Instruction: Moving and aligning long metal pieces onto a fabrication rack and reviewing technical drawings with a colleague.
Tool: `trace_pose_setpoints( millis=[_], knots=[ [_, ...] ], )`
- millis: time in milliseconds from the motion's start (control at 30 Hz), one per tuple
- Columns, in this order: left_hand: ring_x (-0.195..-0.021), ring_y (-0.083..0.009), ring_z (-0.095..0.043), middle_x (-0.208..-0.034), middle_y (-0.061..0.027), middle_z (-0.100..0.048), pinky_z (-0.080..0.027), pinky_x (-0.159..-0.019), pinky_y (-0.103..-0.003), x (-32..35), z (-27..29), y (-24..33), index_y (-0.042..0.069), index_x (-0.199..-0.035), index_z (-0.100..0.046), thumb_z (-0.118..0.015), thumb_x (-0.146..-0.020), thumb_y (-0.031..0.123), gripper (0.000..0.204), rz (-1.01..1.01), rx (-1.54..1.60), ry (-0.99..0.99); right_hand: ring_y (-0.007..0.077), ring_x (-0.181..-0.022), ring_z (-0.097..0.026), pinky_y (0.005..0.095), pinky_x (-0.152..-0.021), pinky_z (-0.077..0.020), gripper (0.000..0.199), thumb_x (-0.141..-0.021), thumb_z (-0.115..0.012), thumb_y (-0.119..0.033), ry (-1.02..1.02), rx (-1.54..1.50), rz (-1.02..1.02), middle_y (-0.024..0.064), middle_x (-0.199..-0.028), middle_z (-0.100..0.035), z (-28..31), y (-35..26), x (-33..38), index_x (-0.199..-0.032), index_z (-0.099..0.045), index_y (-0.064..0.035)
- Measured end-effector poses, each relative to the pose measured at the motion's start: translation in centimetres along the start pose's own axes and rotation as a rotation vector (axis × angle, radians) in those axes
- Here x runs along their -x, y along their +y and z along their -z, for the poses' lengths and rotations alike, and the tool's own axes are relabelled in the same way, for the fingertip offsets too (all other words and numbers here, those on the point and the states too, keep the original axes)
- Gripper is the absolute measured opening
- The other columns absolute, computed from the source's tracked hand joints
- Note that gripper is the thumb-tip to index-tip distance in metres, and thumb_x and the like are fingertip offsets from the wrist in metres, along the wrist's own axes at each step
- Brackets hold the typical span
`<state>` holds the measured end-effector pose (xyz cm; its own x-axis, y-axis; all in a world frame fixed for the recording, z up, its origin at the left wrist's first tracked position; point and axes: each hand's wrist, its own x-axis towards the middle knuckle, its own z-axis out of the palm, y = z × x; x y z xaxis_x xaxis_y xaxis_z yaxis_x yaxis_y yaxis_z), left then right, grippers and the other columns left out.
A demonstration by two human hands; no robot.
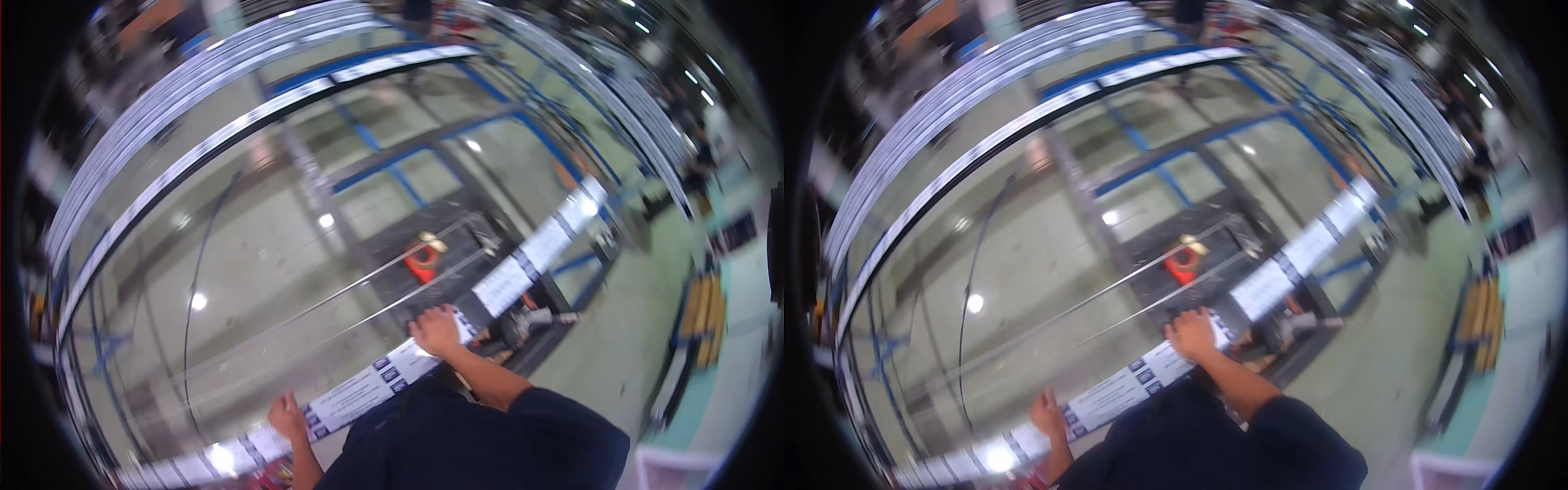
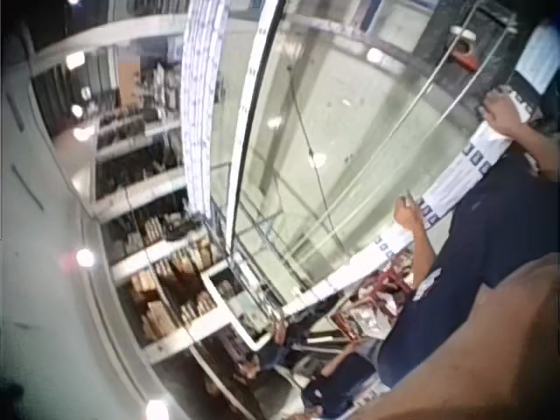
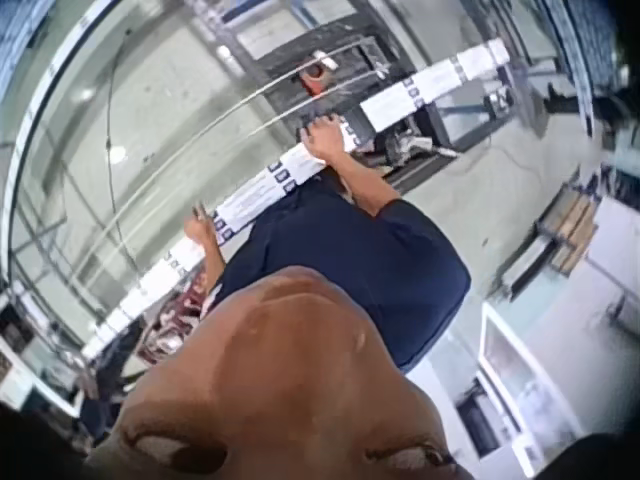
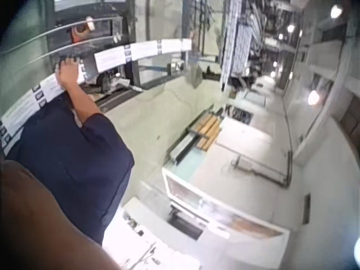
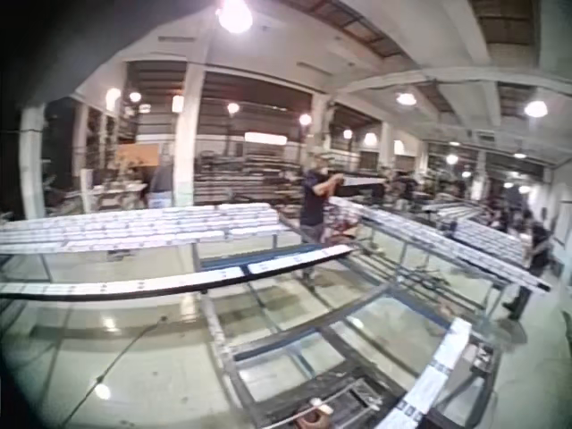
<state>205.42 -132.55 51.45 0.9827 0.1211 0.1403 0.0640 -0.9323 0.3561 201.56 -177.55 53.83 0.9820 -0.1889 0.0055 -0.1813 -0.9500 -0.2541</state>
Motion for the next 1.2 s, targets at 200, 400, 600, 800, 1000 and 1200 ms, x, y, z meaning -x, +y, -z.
trace_pose_setpoints(
  millis=[200,400,600,800,1000,1200],
  knots=[
    [-0.06,-0.0391,-0.059,-0.064,-0.0184,-0.062,-0.043,-0.059,-0.05,-1.1,-0.3,2.8,0.001,-0.068,-0.059,-0.054,-0.097,0.042,0.05,-0.001,-0.051,-0.139,0.027,-0.092,-0.057,0.0488,-0.094,-0.0378,0.032,-0.09,-0.054,-0.034,0.069,0.004,-0.081,0.01,-0.085,-0.062,0.3,1.7,0.3,-0.078,-0.066,-0.0072],
    [-0.081,-0.0378,-0.066,-0.092,-0.0196,-0.071,-0.048,-0.071,-0.046,-1.2,1.1,3.4,0.005,-0.094,-0.07,-0.051,-0.096,0.052,0.051,0.09,-0.249,-0.38,0.0239,-0.089,-0.056,0.0454,-0.089,-0.0384,0.028,-0.089,-0.054,-0.032,0.065,0.029,-0.045,0.0061,-0.081,-0.059,0.4,1.4,-0.2,-0.076,-0.065,-0.0105],
    [-0.071,-0.0384,-0.064,-0.079,-0.0163,-0.069,-0.046,-0.062,-0.052,-0.6,-0.6,0.0,0.011,-0.084,-0.071,-0.046,-0.094,0.061,0.056,0.065,-0.227,-0.235,0.0225,-0.087,-0.056,0.0442,-0.088,-0.0383,0.03,-0.091,-0.051,-0.033,0.063,0.063,-0.006,0.0052,-0.08,-0.059,0.7,1.0,-0.2,-0.077,-0.065,-0.0114],
    [-0.083,-0.0432,-0.064,-0.092,-0.0227,-0.069,-0.049,-0.072,-0.054,-1.5,2.1,3.9,0.005,-0.097,-0.067,-0.042,-0.096,0.058,0.059,0.049,-0.246,-0.419,0.0239,-0.094,-0.057,0.0441,-0.094,-0.0372,0.035,-0.095,-0.046,-0.035,-0.027,0.056,-0.075,0.0064,-0.09,-0.064,0.2,1.3,0.8,-0.084,-0.068,-0.0097],
    [-0.101,-0.0484,-0.062,-0.105,-0.0302,-0.063,-0.051,-0.087,-0.052,-2.5,-1.5,-5.6,0.004,-0.136,-0.037,-0.06,-0.088,0.04,0.064,-0.318,-0.344,-0.863,0.0222,-0.092,-0.058,0.0427,-0.093,-0.0374,0.03,-0.09,-0.051,-0.034,0.027,0.073,-0.082,0.0043,-0.085,-0.063,0.2,0.5,1.1,-0.08,-0.067,-0.0105],
    [-0.101,-0.0471,-0.062,-0.102,-0.0307,-0.063,-0.052,-0.087,-0.051,-2.4,0.9,-3.2,0.004,-0.133,-0.04,-0.06,-0.087,0.037,0.061,-0.491,-0.262,-0.745,0.0236,-0.094,-0.058,0.0427,-0.096,-0.0372,0.032,-0.09,-0.05,-0.035,0.024,0.098,-0.112,0.0057,-0.087,-0.064,0.1,0.4,1.6,-0.082,-0.067,-0.0094]
  ],
)
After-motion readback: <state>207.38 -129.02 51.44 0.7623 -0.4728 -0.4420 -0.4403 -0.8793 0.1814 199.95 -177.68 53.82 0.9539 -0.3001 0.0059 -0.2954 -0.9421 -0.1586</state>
